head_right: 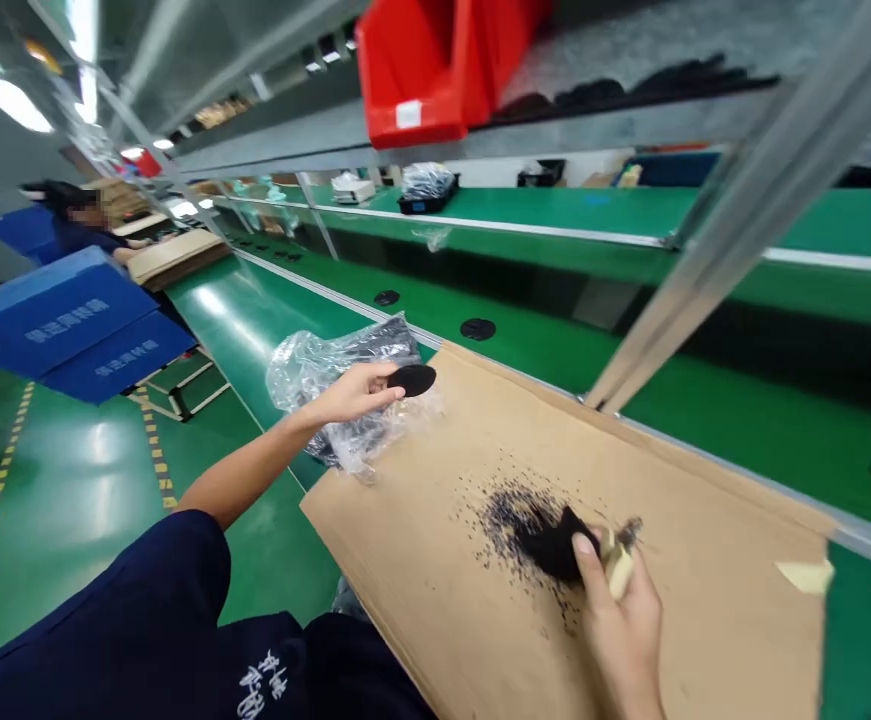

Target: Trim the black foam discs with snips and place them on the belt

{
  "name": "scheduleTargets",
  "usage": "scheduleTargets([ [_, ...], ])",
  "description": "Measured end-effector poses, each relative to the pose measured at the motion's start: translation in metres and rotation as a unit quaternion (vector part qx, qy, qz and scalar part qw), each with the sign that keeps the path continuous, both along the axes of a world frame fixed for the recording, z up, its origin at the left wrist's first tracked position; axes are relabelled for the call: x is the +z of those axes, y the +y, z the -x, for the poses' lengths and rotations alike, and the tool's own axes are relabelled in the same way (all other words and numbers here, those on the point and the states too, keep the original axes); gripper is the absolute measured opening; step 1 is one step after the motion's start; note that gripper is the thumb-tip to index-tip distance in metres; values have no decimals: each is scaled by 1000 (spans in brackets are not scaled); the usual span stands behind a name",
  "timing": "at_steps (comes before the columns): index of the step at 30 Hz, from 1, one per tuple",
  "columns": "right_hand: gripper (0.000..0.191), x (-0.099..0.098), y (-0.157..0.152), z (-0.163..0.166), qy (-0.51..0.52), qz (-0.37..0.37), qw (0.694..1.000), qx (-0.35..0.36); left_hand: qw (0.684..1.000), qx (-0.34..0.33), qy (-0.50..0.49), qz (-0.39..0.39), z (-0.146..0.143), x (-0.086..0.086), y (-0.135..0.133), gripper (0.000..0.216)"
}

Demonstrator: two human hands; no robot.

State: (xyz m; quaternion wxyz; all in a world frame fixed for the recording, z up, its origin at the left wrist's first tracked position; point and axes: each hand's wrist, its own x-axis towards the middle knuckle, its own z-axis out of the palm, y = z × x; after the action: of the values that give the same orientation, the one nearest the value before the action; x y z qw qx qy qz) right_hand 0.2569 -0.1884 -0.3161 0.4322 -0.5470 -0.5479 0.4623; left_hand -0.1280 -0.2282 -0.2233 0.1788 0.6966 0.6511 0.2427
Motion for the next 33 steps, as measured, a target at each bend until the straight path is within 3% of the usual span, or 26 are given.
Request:
scheduleTargets([
  [3,50,8,-11,12,89,49,995,-11,979,-63,-191,26,-59,-22,-4,43],
  [6,51,6,-20,15,104,65,992,-18,913,-106,-382,96,-117,-46,-4,55],
  [8,51,4,-25,13,116,71,990,-20,894,-117,-413,126,-146,-61,-4,56],
  [10,49,4,-30,11,128,74,989,-15,904,-115,-392,128,-164,-72,-4,52],
  [14,46,6,-35,8,141,72,987,-1,931,-87,-346,80,-176,-88,-8,41],
  [19,43,2,-37,10,143,65,988,-11,910,-44,-412,9,-179,-98,-16,36],
  [26,39,6,-46,16,127,72,989,9,951,-82,-297,-25,-181,-96,-23,39],
  [31,37,8,-48,17,109,64,992,13,956,-94,-219,-169,-181,-93,-23,36],
  [33,38,8,-48,18,104,64,992,18,956,-100,-210,-176,-182,-92,-22,36],
])
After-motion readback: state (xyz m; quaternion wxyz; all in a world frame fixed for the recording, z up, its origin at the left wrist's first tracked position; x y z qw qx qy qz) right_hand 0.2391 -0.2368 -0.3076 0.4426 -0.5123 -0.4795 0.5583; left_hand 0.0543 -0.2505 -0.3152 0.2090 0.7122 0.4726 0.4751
